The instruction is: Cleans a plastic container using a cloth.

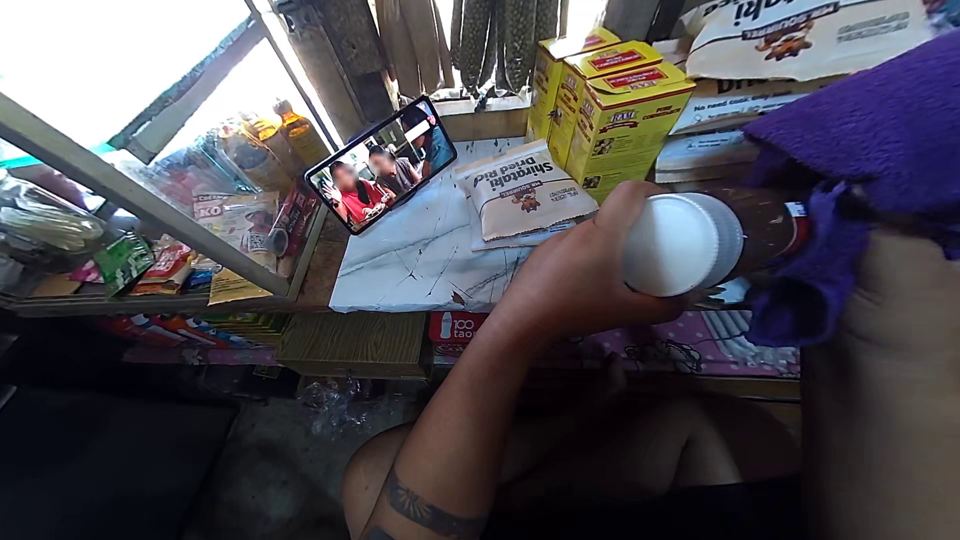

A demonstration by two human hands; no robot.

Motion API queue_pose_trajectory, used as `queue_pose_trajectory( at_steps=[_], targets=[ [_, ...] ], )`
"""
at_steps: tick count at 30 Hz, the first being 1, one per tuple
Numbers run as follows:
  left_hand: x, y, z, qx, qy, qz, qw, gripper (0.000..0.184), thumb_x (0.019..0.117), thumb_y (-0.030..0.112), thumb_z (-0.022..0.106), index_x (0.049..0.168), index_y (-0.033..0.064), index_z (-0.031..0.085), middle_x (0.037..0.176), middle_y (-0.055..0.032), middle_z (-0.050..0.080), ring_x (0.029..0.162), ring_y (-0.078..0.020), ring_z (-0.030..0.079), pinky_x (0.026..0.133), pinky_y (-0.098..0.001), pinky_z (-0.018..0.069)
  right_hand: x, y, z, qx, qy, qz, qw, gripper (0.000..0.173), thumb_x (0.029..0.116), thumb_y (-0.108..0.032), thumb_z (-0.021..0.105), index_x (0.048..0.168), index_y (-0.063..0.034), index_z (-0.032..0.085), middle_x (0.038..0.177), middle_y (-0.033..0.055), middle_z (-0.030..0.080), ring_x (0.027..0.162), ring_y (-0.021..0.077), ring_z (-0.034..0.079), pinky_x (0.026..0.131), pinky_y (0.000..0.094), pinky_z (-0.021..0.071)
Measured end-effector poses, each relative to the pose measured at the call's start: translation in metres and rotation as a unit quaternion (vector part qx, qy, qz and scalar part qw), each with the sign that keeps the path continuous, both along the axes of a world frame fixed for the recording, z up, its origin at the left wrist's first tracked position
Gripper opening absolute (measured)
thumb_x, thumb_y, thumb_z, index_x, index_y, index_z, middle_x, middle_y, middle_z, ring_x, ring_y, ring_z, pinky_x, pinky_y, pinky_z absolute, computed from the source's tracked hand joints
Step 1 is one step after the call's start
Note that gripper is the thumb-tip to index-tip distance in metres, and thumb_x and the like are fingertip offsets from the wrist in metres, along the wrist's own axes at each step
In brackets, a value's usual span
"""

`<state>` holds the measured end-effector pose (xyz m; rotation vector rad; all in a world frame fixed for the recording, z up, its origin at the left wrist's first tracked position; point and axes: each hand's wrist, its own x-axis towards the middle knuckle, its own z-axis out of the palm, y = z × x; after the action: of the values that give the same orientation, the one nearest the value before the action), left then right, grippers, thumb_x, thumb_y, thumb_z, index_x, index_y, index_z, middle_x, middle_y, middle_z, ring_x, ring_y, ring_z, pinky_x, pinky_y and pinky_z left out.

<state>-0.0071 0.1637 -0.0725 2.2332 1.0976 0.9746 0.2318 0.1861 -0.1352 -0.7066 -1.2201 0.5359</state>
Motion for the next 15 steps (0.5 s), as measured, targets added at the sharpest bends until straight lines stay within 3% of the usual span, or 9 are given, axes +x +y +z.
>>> queue_pose_trajectory(
  at_steps=[10,15],
  targets=[
    [0.002,-0.006,0.008,-0.023,0.026,0.026,0.999,0.084,0.0717,0.025,0.092,0.14,0.007,0.046,0.109,-0.0107,0.069,0.096,-0.0209,0.071,0.077,-0.0447,0.0608,-0.019,-0.015,0.022,-0.016,-0.075,-0.032,0.997,0.066,0.0861,-0.016,0.075,0.141,-0.0093,0.039,0.12,-0.0076,0.062,0.111,0.0048,0.063,0.098,0.0286,0.0542],
    [0.003,-0.004,0.007,-0.024,0.037,0.026,0.999,0.078,0.0757,0.03,0.089,0.139,0.0097,0.048,0.104,-0.0085,0.07,0.091,-0.0193,0.071,0.073,-0.0435,0.0608,-0.027,-0.02,0.039,0.031,-0.173,-0.037,0.984,0.072,0.0846,-0.018,0.074,0.146,-0.0046,0.038,0.133,-0.0046,0.058,0.122,0.0036,0.058,0.106,0.0276,0.05]
  ],
)
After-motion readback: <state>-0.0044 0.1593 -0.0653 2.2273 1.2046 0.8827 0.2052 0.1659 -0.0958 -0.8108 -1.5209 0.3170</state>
